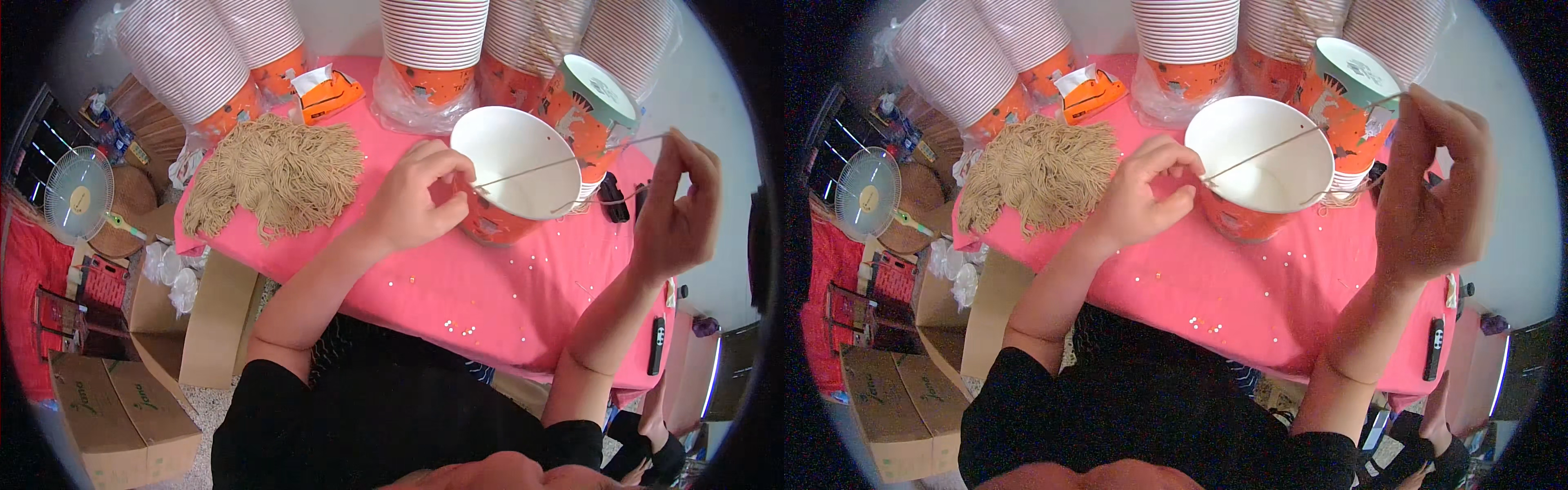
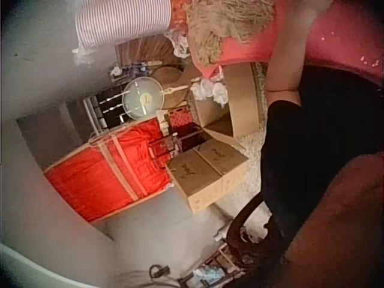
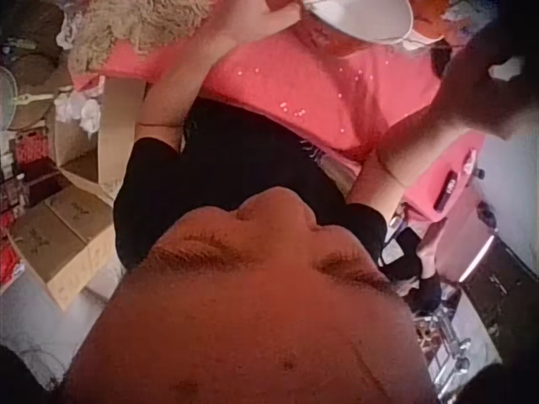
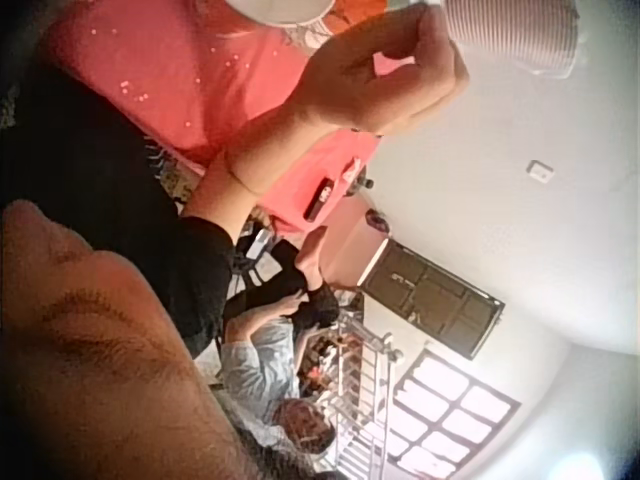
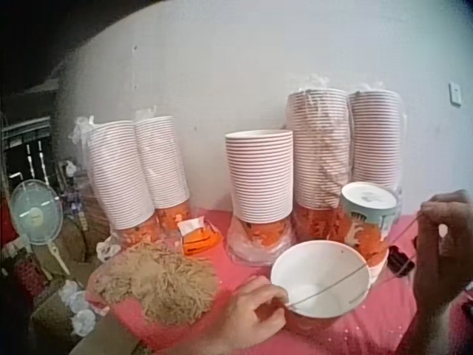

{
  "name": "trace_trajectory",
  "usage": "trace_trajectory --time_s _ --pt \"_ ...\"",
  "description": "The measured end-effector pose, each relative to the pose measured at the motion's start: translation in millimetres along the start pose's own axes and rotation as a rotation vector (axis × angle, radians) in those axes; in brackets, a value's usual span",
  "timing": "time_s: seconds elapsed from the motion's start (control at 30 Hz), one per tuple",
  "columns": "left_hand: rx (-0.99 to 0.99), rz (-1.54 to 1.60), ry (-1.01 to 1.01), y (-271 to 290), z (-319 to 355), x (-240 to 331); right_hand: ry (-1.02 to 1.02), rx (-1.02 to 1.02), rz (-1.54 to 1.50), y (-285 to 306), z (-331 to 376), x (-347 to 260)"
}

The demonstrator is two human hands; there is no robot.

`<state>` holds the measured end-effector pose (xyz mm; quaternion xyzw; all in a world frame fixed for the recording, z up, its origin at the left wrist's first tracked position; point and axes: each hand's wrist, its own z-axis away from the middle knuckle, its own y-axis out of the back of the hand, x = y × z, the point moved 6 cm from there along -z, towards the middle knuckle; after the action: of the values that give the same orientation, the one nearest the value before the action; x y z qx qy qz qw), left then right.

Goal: Attaching strings to paper buckets for packaging.

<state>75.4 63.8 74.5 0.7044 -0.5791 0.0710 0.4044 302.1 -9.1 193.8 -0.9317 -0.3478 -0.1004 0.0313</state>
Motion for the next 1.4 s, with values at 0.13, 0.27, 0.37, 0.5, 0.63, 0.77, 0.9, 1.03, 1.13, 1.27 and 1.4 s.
trace_trajectory --time_s 0.13,0.27,0.37,0.5,0.63,0.77,0.9,1.03,1.13,1.27,1.4 --pt "0.053 0.087 0.034 6.0 7.7 -5.4 -0.089 -0.088 -0.091 -8.6 -1.2 1.6" --pt "0.1 0.039 -0.004 3.8 5.7 2.9 -0.133 -0.12 -0.092 -10.8 0.2 1.2" --pt "0.074 -0.037 -0.059 -3.2 5.5 6.0 -0.123 -0.104 -0.092 -13.1 0.4 -0.3" --pt "-0.084 0.008 0.008 0.5 1.2 4.5 -0.08 -0.112 0.022 -8.4 -2.0 1.9" --pt "-0.15 0.009 0.059 30.1 1.4 -11.3 -0.215 -0.22 0.068 -17.3 5.7 17.4" --pt "-0.225 -0.101 0.032 42.4 -16.6 -24.7 -0.398 -0.373 -0.223 -11.2 9.5 20.4" --pt "-0.111 0.026 0.064 62.6 -23.9 -44.7 -0.947 -0.447 -0.847 -30.1 22.7 7.9" --pt "0.168 0.218 0.17 74.2 -20.1 -28.9 -0.949 -0.407 -1.187 -52.9 34.2 -5.5" --pt "-0.076 0.366 0.109 39.6 -10.1 29.4 -0.978 -0.378 -1.313 -63.7 35.8 -15.7" --pt "-0.311 0.646 0.248 -7.5 -7.9 66.5 -0.957 -0.322 -1.284 -59.8 33.0 -24.0" --pt "-0.309 0.711 0.389 -8.6 -7.9 50.7 -0.843 -0.106 -1.247 -47.5 32.1 -1.9"
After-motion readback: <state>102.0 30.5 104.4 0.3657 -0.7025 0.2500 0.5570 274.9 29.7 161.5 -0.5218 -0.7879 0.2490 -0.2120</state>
